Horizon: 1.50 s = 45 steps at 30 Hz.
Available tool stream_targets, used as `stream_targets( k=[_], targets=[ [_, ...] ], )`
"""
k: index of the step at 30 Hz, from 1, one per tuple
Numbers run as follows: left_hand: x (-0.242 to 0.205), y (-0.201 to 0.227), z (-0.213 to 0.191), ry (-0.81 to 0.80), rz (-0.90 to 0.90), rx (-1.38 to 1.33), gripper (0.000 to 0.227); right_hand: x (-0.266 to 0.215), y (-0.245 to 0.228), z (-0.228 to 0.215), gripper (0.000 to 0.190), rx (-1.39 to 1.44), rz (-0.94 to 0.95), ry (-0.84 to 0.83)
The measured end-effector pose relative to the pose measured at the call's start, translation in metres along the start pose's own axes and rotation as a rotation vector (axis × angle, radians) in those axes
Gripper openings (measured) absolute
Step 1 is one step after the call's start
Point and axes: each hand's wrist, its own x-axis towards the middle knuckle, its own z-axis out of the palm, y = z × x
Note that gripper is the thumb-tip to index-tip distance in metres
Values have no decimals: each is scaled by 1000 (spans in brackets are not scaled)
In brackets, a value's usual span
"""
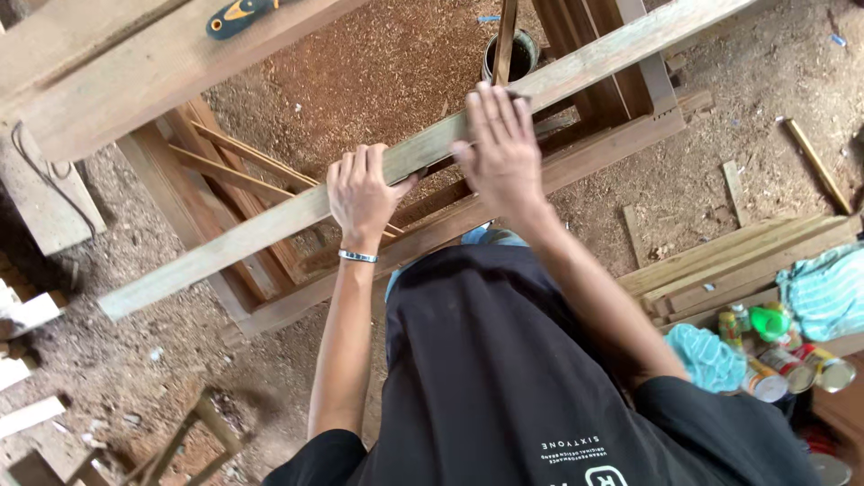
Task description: The person sands a long wooden plank with a piece of sandpaper, rubbing the flat faces and the edges by hand while holding the wood steady.
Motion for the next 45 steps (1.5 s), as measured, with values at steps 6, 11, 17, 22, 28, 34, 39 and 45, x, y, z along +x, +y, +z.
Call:
stream_targets(
  k=[6, 11, 17, 22, 28, 34, 39, 45],
  targets=[
    [-2, 3, 1, 4, -21, 50, 62, -3, -30, 6, 71, 157, -220, -122],
    [2, 4, 2, 32, -18, 65, 72, -15, 44, -3, 55, -113, -293, -36],
    [-2, 1, 4, 29, -14, 55, 74, 4, 60, -10, 36, 147, -144, 14],
    [2, 5, -1, 25, -29, 40, 75, 19, 61, -23, 37, 344, 22, 22],
    [3, 5, -4, 8, -28, 16, 76, 28, 62, -6, 19, 185, -125, 189],
    [0, 0, 3, 8, -12, 2, 72, -6, 57, -2, 29, 154, -224, 150],
    [-1, -2, 6, -20, -10, 0, 71, -16, 63, 9, 23, 144, -119, 151],
    [0, -3, 5, -3, -2, 1, 75, 6, 59, 17, 46, 175, 77, 123]
  ],
)
